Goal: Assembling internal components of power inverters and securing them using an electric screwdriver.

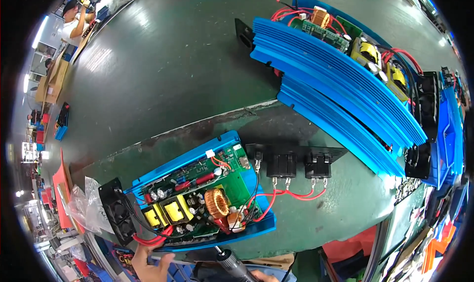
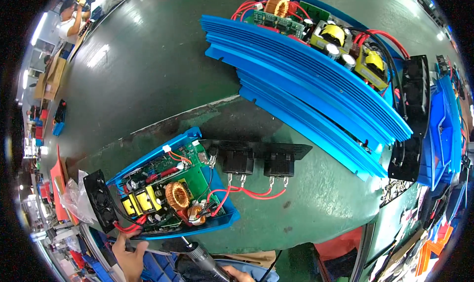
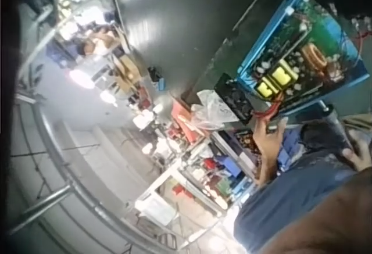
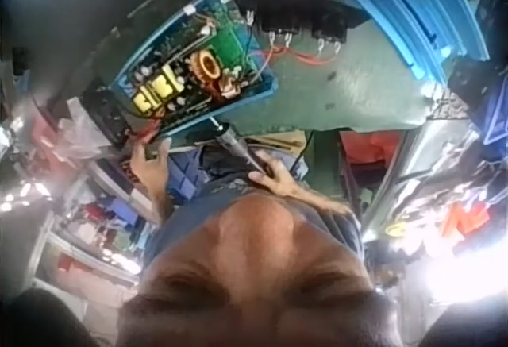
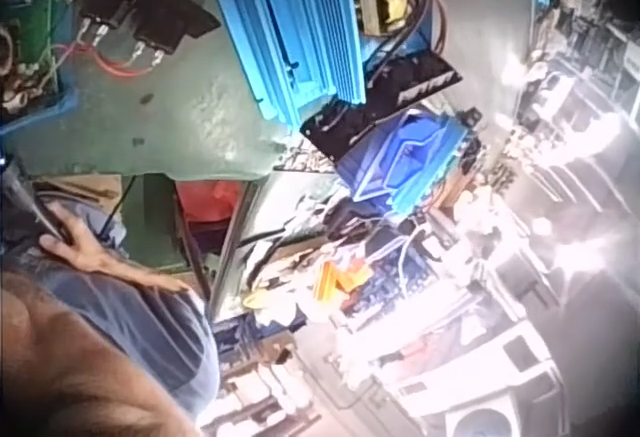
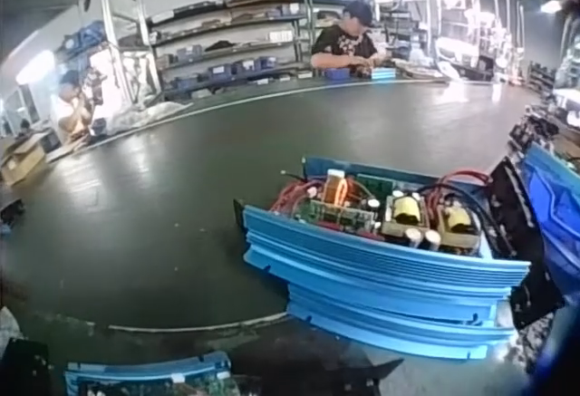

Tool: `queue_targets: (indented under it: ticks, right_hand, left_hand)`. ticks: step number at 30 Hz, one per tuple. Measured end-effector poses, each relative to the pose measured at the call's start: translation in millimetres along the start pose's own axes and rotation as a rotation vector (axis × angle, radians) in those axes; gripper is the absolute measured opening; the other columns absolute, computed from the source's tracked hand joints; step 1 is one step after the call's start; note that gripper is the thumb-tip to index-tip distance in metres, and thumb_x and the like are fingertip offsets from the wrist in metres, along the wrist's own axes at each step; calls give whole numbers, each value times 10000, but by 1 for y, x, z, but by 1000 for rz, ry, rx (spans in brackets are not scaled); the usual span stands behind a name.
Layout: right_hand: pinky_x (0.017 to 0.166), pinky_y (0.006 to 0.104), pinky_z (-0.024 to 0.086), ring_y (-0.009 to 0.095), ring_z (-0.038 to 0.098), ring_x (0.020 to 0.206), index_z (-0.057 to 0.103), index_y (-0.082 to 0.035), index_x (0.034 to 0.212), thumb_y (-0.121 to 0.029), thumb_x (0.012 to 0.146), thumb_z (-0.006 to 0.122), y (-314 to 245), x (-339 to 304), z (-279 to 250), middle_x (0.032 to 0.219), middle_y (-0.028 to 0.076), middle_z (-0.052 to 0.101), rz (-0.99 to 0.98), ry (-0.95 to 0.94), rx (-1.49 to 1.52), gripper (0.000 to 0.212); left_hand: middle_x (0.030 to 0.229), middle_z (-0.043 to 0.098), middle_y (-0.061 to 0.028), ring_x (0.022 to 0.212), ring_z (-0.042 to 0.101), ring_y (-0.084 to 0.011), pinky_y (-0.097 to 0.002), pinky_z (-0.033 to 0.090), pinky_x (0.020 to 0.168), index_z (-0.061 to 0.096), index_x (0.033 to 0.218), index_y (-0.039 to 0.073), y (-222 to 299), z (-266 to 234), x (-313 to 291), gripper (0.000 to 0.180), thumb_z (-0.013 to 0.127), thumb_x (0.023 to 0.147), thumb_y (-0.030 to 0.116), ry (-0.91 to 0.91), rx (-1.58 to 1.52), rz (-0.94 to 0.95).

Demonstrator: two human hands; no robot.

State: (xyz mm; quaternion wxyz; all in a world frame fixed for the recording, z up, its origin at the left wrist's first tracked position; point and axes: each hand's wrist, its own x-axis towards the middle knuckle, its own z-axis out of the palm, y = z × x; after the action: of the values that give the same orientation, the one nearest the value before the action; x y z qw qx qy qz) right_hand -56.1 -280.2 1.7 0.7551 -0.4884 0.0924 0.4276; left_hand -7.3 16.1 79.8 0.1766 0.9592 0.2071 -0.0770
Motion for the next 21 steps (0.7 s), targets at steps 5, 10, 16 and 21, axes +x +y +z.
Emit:
queue_targets:
  ticks: [5, 10, 16, 21]
  right_hand:
    - [748, 320, 460, 129, 518, 843, 568, -43, 1262, -291, 945, 732, -7, 2, -2, 956, 28, 564, 32, -5, 29, 435]
    - [809, 327, 472, 146, 542, 915, 566, -43, 1275, -262, 949, 729, -3, 2, -2, 1004, 40, 593, 21, -12, 48, 426]
    - [883, 331, 477, 164, 566, 1009, 558, -29, 1294, -244, 955, 722, -1, -1, 1, 1079, 57, 614, 61, 1, 57, 434]
    - [936, 354, 458, 178, 554, 1050, 539, -25, 1332, -285, 958, 713, 1, -7, 4, 1093, 57, 599, 90, 31, 33, 487]
  left_hand:
    - [1001, 722, -97, 909, 649, -168, -296, 489, 814, 688, 1011, -58, -29, 15, -1, 376, 868, 781, 180, 44, -378, -114]
    - [1037, 713, -97, 961, 652, -165, -285, 490, 844, 697, 987, -48, -34, 22, 2, 371, 886, 789, 202, 53, -441, -18]
    - [1033, 706, -161, 935, 677, -234, -331, 513, 832, 707, 914, -74, -33, 27, 11, 328, 901, 674, 36, 99, -505, 130]
    - [1027, 708, -175, 946, 682, -242, -342, 522, 823, 715, 915, -73, -29, 27, 12, 307, 890, 675, 6, 85, -498, 160]
